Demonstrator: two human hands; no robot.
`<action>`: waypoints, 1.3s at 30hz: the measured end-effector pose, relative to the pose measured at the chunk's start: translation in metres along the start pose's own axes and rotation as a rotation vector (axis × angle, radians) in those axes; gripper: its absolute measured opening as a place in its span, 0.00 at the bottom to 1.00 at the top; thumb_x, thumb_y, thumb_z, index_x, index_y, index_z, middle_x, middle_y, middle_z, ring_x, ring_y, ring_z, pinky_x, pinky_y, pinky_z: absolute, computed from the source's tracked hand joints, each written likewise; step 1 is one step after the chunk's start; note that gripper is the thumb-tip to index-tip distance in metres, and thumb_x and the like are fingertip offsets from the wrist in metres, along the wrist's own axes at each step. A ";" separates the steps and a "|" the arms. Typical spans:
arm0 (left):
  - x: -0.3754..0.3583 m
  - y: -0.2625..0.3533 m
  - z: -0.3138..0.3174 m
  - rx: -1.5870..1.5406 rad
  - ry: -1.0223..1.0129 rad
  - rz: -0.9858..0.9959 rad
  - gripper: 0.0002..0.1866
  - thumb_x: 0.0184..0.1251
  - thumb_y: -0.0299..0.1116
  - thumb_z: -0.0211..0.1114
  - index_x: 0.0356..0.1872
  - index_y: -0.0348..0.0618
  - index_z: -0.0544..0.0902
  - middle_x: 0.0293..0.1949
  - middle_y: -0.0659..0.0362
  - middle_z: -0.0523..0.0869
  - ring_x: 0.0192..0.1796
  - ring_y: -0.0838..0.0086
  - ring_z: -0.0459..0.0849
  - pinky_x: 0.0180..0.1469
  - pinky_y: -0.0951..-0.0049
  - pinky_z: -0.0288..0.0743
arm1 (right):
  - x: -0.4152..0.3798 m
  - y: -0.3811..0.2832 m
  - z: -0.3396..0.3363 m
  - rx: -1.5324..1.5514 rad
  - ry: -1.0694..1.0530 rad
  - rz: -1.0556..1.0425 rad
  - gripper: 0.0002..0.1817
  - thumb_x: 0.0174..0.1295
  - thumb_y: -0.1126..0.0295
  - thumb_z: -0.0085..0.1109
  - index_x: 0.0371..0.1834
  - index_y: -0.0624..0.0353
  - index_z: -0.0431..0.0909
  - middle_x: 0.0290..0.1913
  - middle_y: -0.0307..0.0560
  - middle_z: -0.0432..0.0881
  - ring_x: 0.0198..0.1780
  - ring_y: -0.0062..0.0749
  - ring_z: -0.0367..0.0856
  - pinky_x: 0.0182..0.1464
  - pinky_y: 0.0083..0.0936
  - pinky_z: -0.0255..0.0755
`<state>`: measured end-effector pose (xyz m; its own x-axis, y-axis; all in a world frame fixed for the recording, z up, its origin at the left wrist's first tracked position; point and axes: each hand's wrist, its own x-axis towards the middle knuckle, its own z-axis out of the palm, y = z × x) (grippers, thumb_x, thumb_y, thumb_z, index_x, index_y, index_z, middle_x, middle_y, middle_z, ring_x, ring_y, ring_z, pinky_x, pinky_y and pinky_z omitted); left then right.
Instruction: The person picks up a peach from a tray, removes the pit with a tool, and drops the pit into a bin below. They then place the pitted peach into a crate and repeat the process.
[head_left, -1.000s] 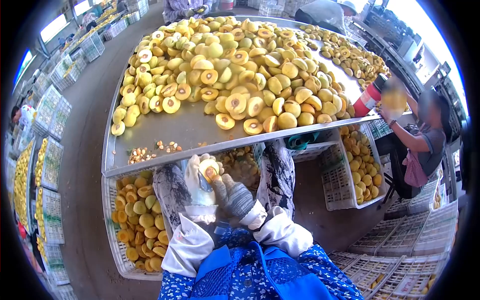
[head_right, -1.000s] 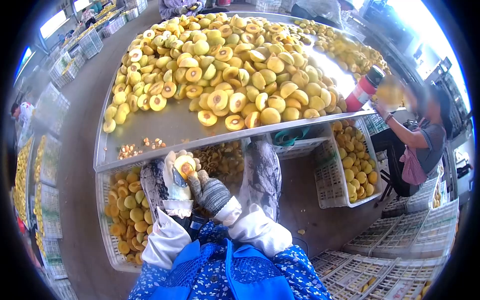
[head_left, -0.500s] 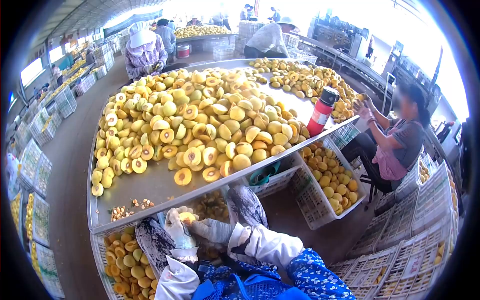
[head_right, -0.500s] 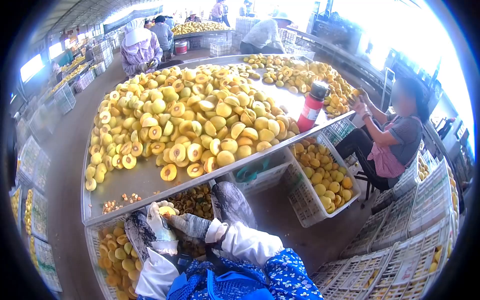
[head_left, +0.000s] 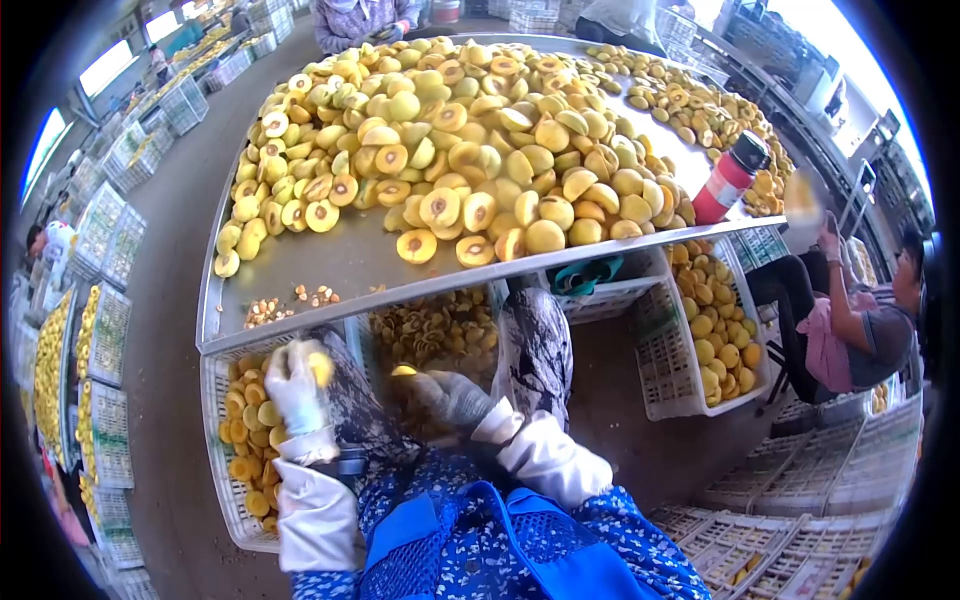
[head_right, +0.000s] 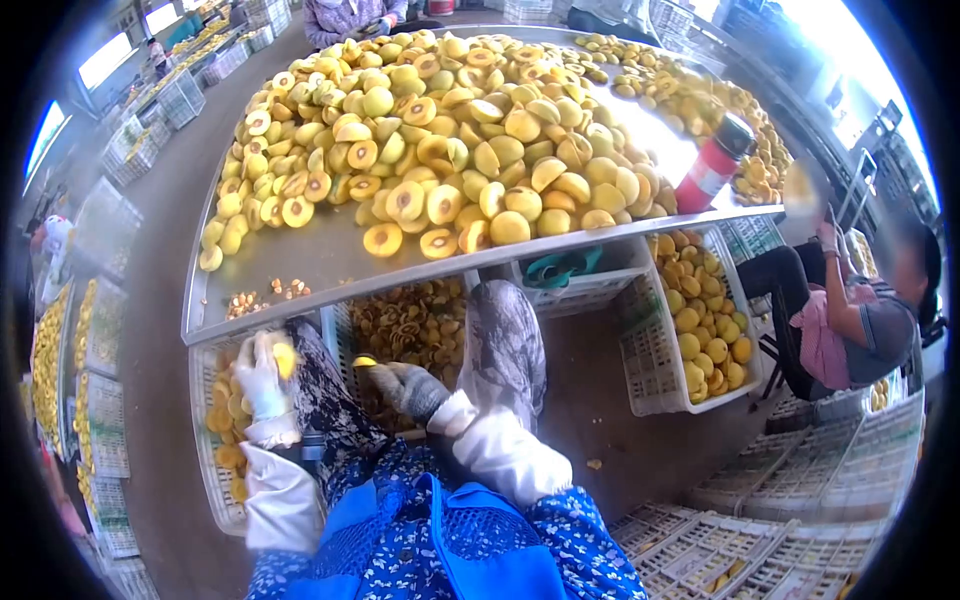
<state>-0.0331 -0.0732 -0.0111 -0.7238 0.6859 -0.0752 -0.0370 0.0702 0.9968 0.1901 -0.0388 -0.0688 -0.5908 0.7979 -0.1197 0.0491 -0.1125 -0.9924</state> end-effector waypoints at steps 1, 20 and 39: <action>0.014 -0.002 -0.030 0.592 0.082 0.341 0.12 0.59 0.39 0.63 0.34 0.40 0.80 0.42 0.51 0.81 0.41 0.61 0.80 0.42 0.60 0.75 | -0.001 0.025 -0.005 0.311 -0.031 0.066 0.16 0.69 0.57 0.48 0.42 0.57 0.80 0.27 0.30 0.77 0.27 0.13 0.70 0.29 0.13 0.64; 0.062 0.064 0.201 1.066 -0.674 0.287 0.28 0.53 0.43 0.65 0.56 0.45 0.71 0.42 0.52 0.83 0.47 0.60 0.82 0.48 0.65 0.75 | 0.002 0.063 -0.025 1.782 -0.303 0.514 0.10 0.67 0.70 0.50 0.41 0.66 0.77 0.33 0.45 0.81 0.37 0.25 0.81 0.43 0.13 0.77; -0.014 -0.041 0.091 -0.754 -0.438 -0.230 0.29 0.70 0.54 0.46 0.51 0.34 0.73 0.42 0.49 0.82 0.43 0.63 0.82 0.49 0.67 0.76 | 0.021 -0.042 -0.007 -1.002 0.163 -0.566 0.17 0.60 0.73 0.47 0.52 0.66 0.70 0.38 0.64 0.75 0.33 0.56 0.77 0.32 0.43 0.73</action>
<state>0.0411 -0.0199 -0.0528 -0.3211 0.9389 -0.1239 -0.7024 -0.1484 0.6962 0.1809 -0.0131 -0.0298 -0.6250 0.6592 0.4181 0.4694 0.7453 -0.4734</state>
